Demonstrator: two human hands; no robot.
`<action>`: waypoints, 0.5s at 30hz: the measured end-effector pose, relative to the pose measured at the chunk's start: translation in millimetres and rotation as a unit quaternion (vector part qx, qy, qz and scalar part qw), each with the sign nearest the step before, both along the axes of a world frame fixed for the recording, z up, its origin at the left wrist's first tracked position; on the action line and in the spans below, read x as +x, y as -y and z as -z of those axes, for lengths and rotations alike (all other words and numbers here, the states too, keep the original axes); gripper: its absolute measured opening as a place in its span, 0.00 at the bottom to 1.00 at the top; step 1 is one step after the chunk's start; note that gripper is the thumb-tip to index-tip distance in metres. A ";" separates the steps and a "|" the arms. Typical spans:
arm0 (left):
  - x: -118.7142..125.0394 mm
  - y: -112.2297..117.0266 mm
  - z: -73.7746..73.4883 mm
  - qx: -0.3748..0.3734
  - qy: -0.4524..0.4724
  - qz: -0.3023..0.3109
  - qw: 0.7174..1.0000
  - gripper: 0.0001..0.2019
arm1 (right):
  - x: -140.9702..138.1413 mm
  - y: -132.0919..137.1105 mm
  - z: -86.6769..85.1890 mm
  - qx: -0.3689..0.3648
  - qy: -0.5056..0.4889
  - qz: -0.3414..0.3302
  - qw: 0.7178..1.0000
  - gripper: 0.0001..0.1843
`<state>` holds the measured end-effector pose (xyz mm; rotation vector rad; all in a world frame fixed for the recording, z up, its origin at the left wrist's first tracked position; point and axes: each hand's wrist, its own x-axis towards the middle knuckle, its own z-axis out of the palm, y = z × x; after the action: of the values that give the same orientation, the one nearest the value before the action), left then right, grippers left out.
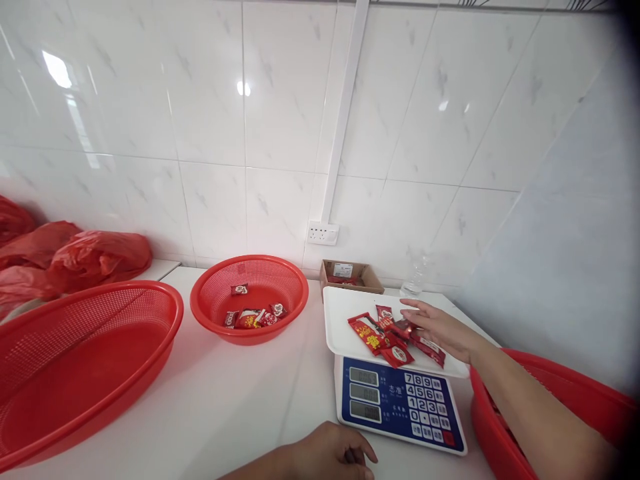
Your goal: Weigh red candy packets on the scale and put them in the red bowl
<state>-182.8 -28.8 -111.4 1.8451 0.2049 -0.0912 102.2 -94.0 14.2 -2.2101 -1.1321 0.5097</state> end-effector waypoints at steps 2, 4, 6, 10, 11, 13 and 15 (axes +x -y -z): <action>0.3 -0.4 1.0 0.001 0.004 0.002 1.000 0.16 | 1.0 -0.8 1.2 -0.014 0.016 0.022 1.000 0.29; 0.5 -0.9 3.1 -0.001 0.008 0.004 1.000 0.16 | 2.9 0.7 1.5 -0.044 0.062 0.046 0.996 0.30; 0.8 -1.2 6.0 -0.001 0.012 0.007 1.000 0.17 | 3.2 5.2 0.3 -0.070 0.078 0.045 0.993 0.32; 1.2 -0.4 12.2 0.001 0.017 0.004 1.000 0.17 | -1.6 17.6 1.8 -0.149 0.107 -0.011 0.983 0.38; 1.2 0.1 13.5 0.002 0.017 0.001 1.000 0.17 | -3.1 19.6 4.1 -0.168 0.129 -0.020 0.977 0.38; 1.1 0.8 15.5 0.007 0.017 -0.006 1.000 0.17 | -5.5 21.6 9.4 -0.187 0.178 -0.012 0.966 0.36; 0.8 1.0 16.7 0.014 0.020 -0.010 1.000 0.17 | -6.5 22.5 12.5 -0.182 0.212 0.014 0.960 0.33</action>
<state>-182.0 -29.8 -128.1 1.8717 0.1981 -0.0381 95.7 -116.5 1.7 -2.7437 -1.2997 0.2486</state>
